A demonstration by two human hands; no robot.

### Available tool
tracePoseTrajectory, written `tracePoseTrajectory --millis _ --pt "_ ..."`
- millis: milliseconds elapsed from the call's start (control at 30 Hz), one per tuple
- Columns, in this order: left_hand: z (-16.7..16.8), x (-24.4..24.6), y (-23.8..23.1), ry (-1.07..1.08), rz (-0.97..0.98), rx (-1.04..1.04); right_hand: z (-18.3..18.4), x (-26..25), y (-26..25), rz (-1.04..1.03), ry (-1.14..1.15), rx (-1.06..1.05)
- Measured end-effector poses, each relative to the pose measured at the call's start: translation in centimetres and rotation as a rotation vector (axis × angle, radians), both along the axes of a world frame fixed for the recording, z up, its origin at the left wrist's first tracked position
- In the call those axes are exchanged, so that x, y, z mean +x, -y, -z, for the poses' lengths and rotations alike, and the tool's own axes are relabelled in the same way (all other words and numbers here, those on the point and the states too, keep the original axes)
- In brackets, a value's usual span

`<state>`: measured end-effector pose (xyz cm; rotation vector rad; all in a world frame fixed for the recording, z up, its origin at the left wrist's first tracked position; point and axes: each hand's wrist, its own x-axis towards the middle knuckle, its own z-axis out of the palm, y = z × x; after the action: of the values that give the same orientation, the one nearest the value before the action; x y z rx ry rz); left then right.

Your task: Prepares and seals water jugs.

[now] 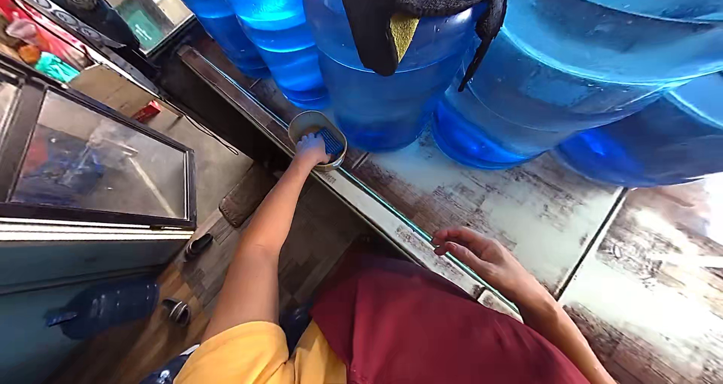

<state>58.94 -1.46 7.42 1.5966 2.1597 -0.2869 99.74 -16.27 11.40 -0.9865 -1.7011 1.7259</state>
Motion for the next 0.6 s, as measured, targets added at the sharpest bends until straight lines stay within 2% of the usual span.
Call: tracePoseTrajectory --millis 300,600 --pt "0.7 -1.2 0.1 -0.025 0.11 0.087 0.2 -0.1 -0.3 -0.005 -0.01 -0.012" --pt "0.0 0.1 0.0 -0.058 0.111 -0.042 0.0 -0.6 -0.6 -0.009 0.001 -0.021"
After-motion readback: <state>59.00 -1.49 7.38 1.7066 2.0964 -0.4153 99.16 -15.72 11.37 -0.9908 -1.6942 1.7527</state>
